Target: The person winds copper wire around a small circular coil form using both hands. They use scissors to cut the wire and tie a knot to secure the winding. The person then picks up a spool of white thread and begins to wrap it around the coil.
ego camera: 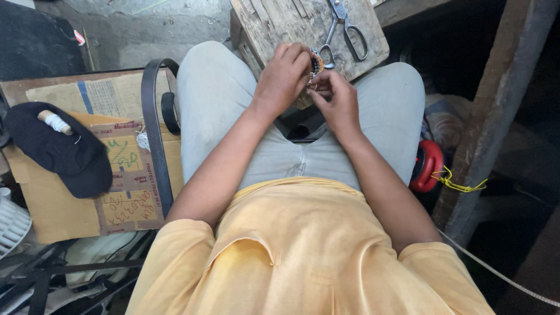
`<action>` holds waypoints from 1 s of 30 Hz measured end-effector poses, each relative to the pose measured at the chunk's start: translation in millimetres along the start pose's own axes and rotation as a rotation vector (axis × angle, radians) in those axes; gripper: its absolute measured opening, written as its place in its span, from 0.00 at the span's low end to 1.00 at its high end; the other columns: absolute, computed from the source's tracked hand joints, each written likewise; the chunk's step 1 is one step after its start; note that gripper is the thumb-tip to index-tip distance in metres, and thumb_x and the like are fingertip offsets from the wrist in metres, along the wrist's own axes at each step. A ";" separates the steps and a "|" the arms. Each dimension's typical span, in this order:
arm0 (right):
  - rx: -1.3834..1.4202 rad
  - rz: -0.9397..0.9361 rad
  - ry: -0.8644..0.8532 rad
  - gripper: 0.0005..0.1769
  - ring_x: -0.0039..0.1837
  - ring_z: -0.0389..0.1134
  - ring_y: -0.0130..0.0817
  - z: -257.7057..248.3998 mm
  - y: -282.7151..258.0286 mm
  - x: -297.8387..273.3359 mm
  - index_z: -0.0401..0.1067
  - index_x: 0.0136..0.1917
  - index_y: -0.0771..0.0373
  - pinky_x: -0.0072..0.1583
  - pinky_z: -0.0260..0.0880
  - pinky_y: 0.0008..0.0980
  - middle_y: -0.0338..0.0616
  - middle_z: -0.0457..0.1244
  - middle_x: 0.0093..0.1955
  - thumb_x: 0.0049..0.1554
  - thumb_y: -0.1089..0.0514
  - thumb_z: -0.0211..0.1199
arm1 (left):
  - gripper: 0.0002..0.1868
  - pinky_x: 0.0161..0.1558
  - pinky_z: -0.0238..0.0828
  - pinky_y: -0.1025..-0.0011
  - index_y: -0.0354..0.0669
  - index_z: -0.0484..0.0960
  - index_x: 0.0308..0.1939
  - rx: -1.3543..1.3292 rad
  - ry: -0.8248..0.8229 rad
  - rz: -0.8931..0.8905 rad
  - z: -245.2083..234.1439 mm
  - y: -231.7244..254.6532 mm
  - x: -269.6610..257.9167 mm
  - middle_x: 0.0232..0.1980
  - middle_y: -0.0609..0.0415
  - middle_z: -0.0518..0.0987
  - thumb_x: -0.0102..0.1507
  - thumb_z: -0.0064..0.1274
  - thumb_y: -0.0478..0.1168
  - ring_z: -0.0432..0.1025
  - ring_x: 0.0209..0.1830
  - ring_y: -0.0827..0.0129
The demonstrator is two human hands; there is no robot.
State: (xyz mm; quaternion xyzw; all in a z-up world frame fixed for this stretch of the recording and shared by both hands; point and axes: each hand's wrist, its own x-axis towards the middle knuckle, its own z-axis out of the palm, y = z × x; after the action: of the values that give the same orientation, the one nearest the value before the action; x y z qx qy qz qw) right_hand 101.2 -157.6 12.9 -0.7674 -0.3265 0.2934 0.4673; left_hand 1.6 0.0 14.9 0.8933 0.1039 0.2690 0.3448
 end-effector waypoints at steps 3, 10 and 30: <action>-0.064 -0.060 0.034 0.14 0.50 0.74 0.28 0.0 -5.6 -0.2 0.69 0.52 0.67 0.50 0.76 0.27 0.44 0.68 0.48 0.56 0.71 0.71 | 0.14 0.53 0.71 0.62 0.40 0.75 0.44 0.000 -0.064 -0.107 0.1 0.0 0.5 0.51 0.51 0.74 0.57 0.62 0.32 0.70 0.55 0.53; -0.354 -0.335 0.144 0.15 0.52 0.68 0.47 -2.1 -19.2 4.5 0.70 0.45 0.65 0.55 0.67 0.43 0.48 0.66 0.45 0.51 0.68 0.76 | 0.18 0.55 0.74 0.64 0.37 0.72 0.51 0.067 0.000 -0.029 9.2 2.4 -1.7 0.58 0.49 0.73 0.57 0.54 0.29 0.71 0.59 0.53; -0.392 -0.361 0.034 0.17 0.56 0.64 0.51 -7.0 -11.9 1.1 0.69 0.47 0.65 0.59 0.64 0.45 0.50 0.65 0.48 0.49 0.70 0.75 | 0.08 0.47 0.74 0.57 0.39 0.71 0.48 0.091 0.174 -0.113 9.0 0.3 2.4 0.50 0.45 0.74 0.66 0.51 0.30 0.75 0.48 0.48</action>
State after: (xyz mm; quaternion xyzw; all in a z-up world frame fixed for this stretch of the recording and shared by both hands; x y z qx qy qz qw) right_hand 104.4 -156.3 26.3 -0.7775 -0.5006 0.1234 0.3600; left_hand 8.5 -4.4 10.6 0.8740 0.1957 0.3208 0.3082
